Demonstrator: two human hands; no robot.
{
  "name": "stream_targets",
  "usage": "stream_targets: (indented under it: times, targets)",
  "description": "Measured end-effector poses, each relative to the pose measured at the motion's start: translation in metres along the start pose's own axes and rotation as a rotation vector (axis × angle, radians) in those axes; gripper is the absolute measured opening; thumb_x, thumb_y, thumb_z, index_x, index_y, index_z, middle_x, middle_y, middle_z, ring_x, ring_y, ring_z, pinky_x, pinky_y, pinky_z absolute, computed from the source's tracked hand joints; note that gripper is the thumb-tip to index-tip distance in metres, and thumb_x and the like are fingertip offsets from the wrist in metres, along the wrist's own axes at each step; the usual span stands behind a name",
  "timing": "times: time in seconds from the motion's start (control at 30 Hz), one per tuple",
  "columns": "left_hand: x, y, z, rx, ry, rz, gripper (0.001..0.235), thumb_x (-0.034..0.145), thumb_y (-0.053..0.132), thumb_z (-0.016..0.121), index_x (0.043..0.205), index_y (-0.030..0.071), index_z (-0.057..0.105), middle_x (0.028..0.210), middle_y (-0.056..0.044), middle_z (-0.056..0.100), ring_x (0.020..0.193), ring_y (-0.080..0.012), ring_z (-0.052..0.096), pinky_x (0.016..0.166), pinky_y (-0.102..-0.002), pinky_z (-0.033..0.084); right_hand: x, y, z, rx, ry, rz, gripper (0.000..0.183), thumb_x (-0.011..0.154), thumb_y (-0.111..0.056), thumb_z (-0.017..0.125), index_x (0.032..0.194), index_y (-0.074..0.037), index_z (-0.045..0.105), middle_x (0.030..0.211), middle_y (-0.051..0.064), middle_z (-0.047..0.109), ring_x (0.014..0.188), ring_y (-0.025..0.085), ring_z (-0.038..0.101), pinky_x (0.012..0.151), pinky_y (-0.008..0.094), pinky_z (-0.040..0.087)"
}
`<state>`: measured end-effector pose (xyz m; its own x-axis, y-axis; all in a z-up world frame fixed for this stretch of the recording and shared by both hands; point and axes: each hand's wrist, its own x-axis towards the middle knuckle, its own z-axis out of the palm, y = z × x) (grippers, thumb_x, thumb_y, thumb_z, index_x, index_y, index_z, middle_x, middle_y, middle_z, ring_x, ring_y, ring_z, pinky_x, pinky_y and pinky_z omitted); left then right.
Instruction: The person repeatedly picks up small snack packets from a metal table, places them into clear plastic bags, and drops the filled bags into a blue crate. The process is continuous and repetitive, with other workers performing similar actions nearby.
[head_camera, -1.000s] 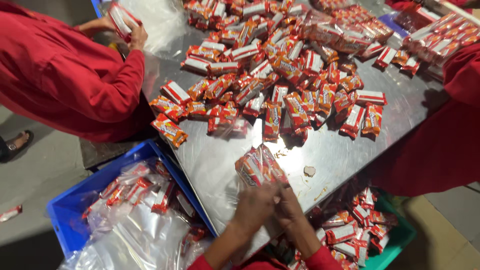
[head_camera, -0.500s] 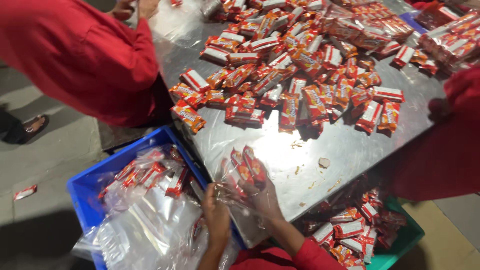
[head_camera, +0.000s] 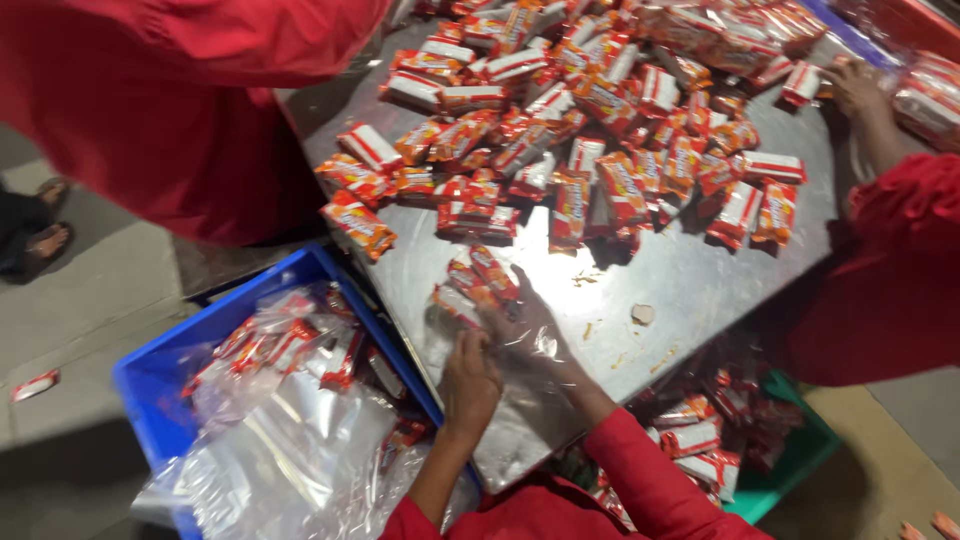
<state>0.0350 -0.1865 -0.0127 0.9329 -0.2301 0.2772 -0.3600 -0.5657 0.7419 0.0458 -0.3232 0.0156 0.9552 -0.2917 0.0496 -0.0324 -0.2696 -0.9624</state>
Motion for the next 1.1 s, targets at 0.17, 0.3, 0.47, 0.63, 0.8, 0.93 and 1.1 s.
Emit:
stream_targets:
  times: [0.17,0.3,0.47,0.63,0.8,0.93,1.1]
  targets:
    - [0.006,0.006,0.004,-0.124,0.055,-0.061,0.030,0.083,0.004,0.063,0.112,0.005,0.060,0.105,-0.020,0.067,0.095,-0.0440,0.065,0.080,-0.050,0.052,-0.056,-0.041,-0.054,-0.676,-0.440,-0.288,0.037,0.085,-0.032,0.076,0.118,-0.015,0.070,0.109,0.011,0.072,0.095,0.034,0.066,0.087,0.044,0.051]
    - [0.004,0.001,0.001,-0.143,0.021,-0.085,0.033,0.080,0.002,0.060,0.113,0.006,0.060,0.104,-0.019,0.067,0.096,-0.0440,0.066,0.080,-0.049,0.052,-0.040,-0.060,-0.116,-0.643,-0.263,0.367,0.041,0.086,-0.036,0.070,0.127,-0.030,0.074,0.107,0.007,0.080,0.076,0.030,0.077,0.072,0.042,0.061]
    - [0.004,-0.003,0.006,-0.199,0.013,-0.077,0.043,0.071,-0.001,0.057,0.113,0.002,0.059,0.105,-0.021,0.065,0.091,-0.0439,0.065,0.078,-0.047,0.055,0.103,-0.002,-0.141,-0.987,0.525,-0.513,0.063,0.086,-0.026,0.076,0.141,-0.005,0.057,0.130,0.032,0.053,0.121,0.045,0.046,0.101,0.052,0.036]
    - [0.002,-0.031,0.022,-0.129,-0.008,-0.068,0.038,0.070,0.001,0.054,0.107,0.002,0.063,0.104,-0.019,0.065,0.088,-0.0400,0.068,0.077,-0.045,0.055,0.131,0.053,-0.157,-0.658,0.370,-0.408,0.046,0.096,-0.008,0.064,0.142,-0.008,0.058,0.128,0.018,0.062,0.122,0.037,0.056,0.105,0.047,0.044]
    - [-0.009,-0.064,0.051,-0.041,0.089,-0.102,0.033,0.079,0.008,0.054,0.110,0.004,0.066,0.107,-0.016,0.068,0.095,-0.0333,0.071,0.078,-0.041,0.057,0.104,0.023,-0.156,-0.685,0.252,-0.495,0.072,0.068,-0.018,0.079,0.134,-0.005,0.055,0.124,0.026,0.057,0.107,0.045,0.059,0.088,0.049,0.051]
    - [0.005,-0.065,0.068,-0.037,0.098,-0.260,0.030,0.082,0.017,0.066,0.109,0.005,0.068,0.102,-0.015,0.071,0.084,-0.0280,0.072,0.073,-0.039,0.057,0.107,0.009,-0.137,-0.678,0.207,-0.531,0.059,0.091,-0.019,0.070,0.147,-0.009,0.053,0.133,0.031,0.054,0.110,0.047,0.058,0.091,0.050,0.050]
    - [0.009,-0.053,0.052,-0.049,0.073,-0.278,0.027,0.085,0.016,0.069,0.108,0.003,0.067,0.099,-0.015,0.070,0.081,-0.0269,0.072,0.070,-0.037,0.057,0.098,0.030,-0.164,-0.471,0.150,-0.331,0.055,0.095,-0.017,0.067,0.147,-0.009,0.053,0.127,0.022,0.058,0.112,0.040,0.062,0.094,0.045,0.053]
